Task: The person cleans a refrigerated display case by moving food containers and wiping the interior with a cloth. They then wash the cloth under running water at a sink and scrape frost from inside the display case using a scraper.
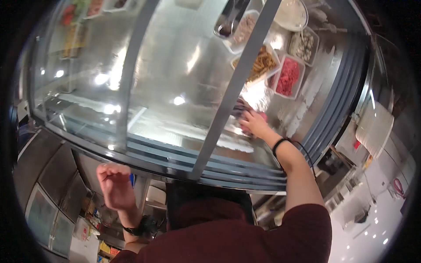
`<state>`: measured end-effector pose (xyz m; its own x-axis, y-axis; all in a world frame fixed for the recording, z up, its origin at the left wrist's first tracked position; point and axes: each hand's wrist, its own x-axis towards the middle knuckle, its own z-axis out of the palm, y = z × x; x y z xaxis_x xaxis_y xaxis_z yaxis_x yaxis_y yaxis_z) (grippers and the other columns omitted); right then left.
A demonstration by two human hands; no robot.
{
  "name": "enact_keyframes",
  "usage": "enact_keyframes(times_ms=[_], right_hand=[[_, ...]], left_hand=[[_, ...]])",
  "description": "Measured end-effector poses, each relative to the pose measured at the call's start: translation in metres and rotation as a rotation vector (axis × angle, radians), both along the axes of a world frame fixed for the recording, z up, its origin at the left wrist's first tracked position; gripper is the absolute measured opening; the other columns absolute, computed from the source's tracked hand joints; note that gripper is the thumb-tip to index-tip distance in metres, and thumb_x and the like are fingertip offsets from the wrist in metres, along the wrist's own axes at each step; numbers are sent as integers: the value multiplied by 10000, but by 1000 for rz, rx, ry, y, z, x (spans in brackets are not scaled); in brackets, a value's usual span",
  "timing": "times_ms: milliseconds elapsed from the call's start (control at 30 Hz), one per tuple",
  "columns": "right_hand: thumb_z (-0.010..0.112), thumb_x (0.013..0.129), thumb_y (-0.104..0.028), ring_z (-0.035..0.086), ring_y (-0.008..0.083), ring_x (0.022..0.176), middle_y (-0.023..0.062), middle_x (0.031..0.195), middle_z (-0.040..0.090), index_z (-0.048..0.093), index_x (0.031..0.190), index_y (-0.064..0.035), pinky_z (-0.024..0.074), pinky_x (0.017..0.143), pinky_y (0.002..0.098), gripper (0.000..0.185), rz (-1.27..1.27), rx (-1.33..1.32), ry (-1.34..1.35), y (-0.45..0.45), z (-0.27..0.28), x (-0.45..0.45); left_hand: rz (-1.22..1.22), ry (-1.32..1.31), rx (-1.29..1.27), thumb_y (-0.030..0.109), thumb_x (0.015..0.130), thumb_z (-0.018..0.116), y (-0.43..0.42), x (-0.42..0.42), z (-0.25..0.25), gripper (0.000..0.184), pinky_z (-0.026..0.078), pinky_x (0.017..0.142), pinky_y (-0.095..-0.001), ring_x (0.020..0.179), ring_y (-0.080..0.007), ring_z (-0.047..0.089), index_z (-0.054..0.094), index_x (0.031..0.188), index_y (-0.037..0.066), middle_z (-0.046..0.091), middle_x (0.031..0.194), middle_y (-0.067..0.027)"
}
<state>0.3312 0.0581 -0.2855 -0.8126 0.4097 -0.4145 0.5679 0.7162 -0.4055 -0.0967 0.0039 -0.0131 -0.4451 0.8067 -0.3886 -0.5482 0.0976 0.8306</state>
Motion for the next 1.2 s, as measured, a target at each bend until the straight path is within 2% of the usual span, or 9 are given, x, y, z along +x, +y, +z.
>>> enact_keyframes(times_ms=[133, 300, 500, 700, 900, 967, 1067, 1133, 1200], right_hand=[[735, 470, -186, 478, 349, 941, 152, 982, 482, 596, 950, -129, 418, 816, 384, 503, -503, -199, -65, 15, 30, 26], [659, 686, -153, 503, 204, 1067, 119, 1145, 534, 483, 1141, -10, 402, 884, 283, 508, -1236, -824, 369, 36, 112, 10], [558, 743, -100, 390, 224, 1205, 116, 1300, 406, 334, 1307, -40, 332, 1002, 337, 610, -1440, -1137, 976, 11, 232, -8], [417, 875, -361, 348, 253, 1233, 78, 1329, 378, 334, 1326, -135, 277, 1033, 405, 512, -1777, -890, 1628, -64, 321, -77], [419, 869, -434, 375, 233, 1208, 31, 1306, 406, 415, 1273, -170, 313, 1009, 415, 482, -2128, -191, 1664, -94, 382, -200], [414, 870, -434, 390, 237, 1195, 32, 1294, 418, 412, 1275, -165, 318, 1002, 416, 486, -2129, -132, 1728, -117, 404, -223], [390, 876, -437, 415, 263, 1170, 57, 1273, 436, 407, 1275, -151, 332, 988, 420, 491, -2153, 60, 1767, -167, 432, -251], [380, 878, -436, 415, 273, 1169, 73, 1274, 434, 404, 1276, -147, 337, 983, 424, 492, -2203, 232, 1794, -194, 446, -275], [377, 878, -439, 433, 284, 1149, 89, 1246, 453, 435, 1231, -132, 353, 970, 428, 471, -2279, 314, 1866, -219, 456, -297]], left_hand=[[-32, 72, 1, 74, 815, 465, 2, 1, 19, 224, 431, 739, -317, 801, -206, 524, 447, 1032, 19, 534, 908, -110], [-73, 379, -158, 54, 847, 473, 5, -66, 47, 170, 412, 758, -277, 878, -148, 528, 483, 1017, 51, 549, 950, -49], [43, 861, -205, 135, 844, 521, 57, -296, -2, 148, 382, 698, -203, 805, -64, 484, 532, 962, 46, 539, 886, 22], [-175, 1186, -207, 231, 819, 549, 250, -506, -51, 349, 421, 828, -295, 939, -204, 563, 533, 1079, -1, 601, 1000, -120], [-335, 1555, -164, 387, 830, 478, 429, -555, -112, 526, 371, 923, -389, 1095, -343, 486, 475, 1179, -7, 523, 1151, -220], [-687, 1427, -375, 425, 841, 435, 460, -546, -106, 520, 357, 936, -430, 1114, -339, 467, 451, 1235, 85, 478, 1215, -208], [-1007, 2016, -345, 537, 810, 447, 478, -541, -121, 542, 385, 904, -442, 1054, -352, 499, 431, 1253, 226, 469, 1235, -128], [-513, 1453, -342, 649, 727, 491, 457, -515, -90, 765, 370, 921, -450, 1090, -347, 478, 430, 1245, 89, 484, 1192, -208], [-402, 1371, -517, 727, 672, 471, 463, -530, -122, 914, 353, 941, -450, 1117, -361, 450, 429, 1221, -2, 459, 1204, -233]])
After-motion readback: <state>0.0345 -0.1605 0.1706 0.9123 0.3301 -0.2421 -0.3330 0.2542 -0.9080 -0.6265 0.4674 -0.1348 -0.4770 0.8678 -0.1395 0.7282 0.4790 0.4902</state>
